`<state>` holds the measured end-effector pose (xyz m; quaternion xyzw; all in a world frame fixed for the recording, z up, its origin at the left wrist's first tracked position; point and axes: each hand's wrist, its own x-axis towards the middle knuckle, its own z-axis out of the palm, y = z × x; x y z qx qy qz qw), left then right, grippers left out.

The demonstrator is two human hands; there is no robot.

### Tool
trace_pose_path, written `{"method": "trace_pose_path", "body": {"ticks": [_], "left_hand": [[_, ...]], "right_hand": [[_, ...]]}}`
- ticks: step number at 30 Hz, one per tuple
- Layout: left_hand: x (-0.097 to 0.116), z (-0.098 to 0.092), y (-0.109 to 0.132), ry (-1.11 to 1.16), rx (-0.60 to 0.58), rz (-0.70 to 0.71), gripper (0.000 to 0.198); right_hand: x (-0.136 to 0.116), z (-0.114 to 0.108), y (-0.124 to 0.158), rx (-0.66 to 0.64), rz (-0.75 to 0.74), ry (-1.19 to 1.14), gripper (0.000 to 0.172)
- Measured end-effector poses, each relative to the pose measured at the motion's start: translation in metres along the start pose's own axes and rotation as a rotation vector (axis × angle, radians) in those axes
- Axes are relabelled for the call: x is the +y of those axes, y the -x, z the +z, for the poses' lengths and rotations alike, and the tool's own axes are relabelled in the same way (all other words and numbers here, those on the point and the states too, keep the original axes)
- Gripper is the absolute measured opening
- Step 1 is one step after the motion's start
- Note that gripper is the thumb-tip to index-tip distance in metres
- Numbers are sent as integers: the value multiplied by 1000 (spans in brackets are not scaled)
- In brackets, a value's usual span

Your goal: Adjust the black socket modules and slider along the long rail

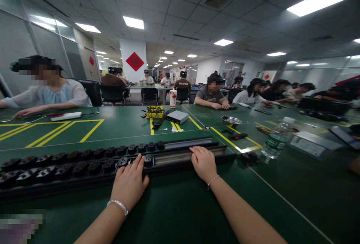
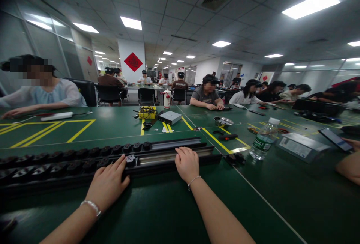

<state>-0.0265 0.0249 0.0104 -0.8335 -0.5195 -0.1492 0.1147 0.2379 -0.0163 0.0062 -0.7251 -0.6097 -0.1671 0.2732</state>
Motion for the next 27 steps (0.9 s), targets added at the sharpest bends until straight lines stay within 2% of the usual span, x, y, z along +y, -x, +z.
{"method": "trace_pose_path", "body": {"ticks": [27], "left_hand": [[1, 1, 1, 12, 20, -5, 52]], "right_hand": [[0, 1, 0, 1, -1, -6, 33]]}}
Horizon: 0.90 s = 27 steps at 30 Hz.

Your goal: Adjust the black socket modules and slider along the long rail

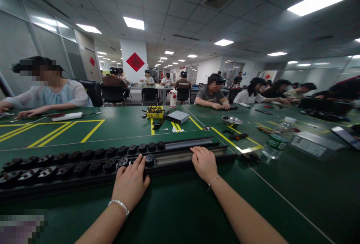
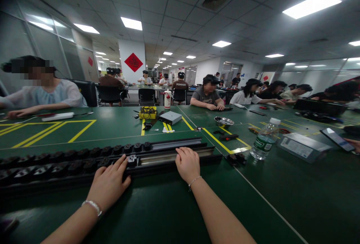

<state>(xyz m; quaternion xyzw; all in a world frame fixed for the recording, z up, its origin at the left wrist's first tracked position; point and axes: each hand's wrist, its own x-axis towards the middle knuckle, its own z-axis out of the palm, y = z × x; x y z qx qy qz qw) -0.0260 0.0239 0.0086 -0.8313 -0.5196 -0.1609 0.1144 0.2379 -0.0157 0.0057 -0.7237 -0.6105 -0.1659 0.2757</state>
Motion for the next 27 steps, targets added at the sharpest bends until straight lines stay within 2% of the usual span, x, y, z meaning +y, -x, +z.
{"method": "trace_pose_path", "body": {"ticks": [14, 22, 27], "left_hand": [[2, -1, -1, 18, -18, -6, 54], [4, 3, 1, -5, 7, 74, 52], [2, 5, 0, 10, 7, 74, 52]], "right_hand": [[-1, -1, 0, 7, -6, 33, 34], [-1, 4, 1, 54, 3, 11, 33], [1, 9, 1, 89, 3, 19, 33]]}}
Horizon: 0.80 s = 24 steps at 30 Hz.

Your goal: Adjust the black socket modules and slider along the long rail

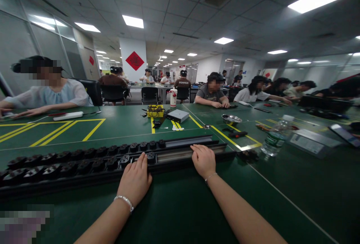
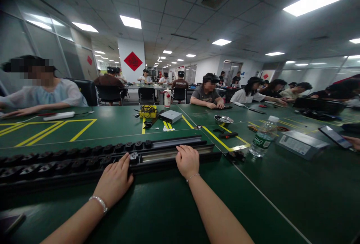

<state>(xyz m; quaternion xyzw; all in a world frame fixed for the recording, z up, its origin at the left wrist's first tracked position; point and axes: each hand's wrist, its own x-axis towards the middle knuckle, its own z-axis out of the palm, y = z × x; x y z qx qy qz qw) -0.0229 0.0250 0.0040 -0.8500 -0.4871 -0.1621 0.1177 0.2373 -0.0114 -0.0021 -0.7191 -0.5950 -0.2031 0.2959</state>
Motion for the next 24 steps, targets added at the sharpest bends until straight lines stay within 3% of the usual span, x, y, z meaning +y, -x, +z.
{"method": "trace_pose_path", "body": {"ticks": [16, 24], "left_hand": [[-1, 0, -2, -3, -3, 16, 52], [0, -2, -2, -18, -18, 11, 53]], "right_hand": [[-1, -1, 1, -1, 9, -14, 33], [0, -9, 0, -84, 1, -17, 34]]}}
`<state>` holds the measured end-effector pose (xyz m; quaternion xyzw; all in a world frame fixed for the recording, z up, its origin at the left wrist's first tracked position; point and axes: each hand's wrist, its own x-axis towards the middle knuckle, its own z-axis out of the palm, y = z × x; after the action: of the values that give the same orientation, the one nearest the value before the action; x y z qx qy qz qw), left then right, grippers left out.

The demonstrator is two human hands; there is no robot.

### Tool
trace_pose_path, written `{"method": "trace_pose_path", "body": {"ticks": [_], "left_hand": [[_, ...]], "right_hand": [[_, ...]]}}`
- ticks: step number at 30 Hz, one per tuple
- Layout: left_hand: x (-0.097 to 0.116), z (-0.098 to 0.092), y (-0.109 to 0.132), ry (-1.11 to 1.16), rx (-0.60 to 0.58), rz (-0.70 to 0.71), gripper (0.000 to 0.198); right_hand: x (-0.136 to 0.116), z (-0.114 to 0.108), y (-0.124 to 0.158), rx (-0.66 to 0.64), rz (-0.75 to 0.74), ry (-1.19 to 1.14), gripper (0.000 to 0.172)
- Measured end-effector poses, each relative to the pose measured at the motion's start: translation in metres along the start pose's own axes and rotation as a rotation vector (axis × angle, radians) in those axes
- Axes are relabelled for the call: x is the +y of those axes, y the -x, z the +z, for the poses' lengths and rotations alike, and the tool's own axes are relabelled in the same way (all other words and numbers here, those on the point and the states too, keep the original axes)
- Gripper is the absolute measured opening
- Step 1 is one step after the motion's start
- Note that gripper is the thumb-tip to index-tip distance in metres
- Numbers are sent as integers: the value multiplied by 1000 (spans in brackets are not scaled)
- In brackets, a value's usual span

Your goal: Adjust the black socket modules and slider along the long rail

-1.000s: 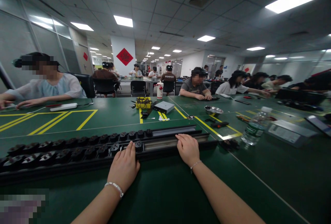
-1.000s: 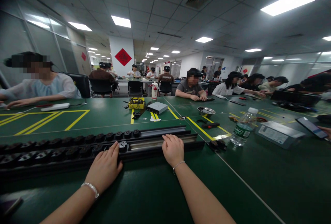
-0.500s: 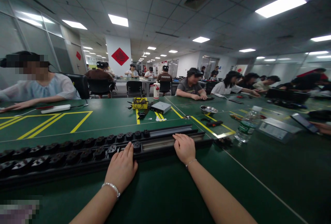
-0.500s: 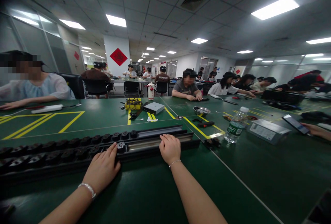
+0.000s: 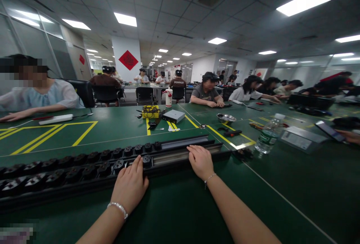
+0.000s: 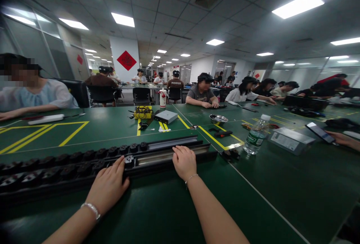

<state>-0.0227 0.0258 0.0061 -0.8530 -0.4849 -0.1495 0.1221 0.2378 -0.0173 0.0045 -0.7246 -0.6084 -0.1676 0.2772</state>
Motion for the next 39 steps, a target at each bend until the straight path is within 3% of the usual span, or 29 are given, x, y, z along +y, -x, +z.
{"method": "trace_pose_path", "body": {"ticks": [23, 39], "left_hand": [[-1, -1, -2, 0, -19, -20, 58], [0, -5, -3, 7, -26, -23, 56]], "right_hand": [[-18, -15, 7, -256, -198, -31, 40], [-14, -12, 6, -242, -225, -11, 37]]}}
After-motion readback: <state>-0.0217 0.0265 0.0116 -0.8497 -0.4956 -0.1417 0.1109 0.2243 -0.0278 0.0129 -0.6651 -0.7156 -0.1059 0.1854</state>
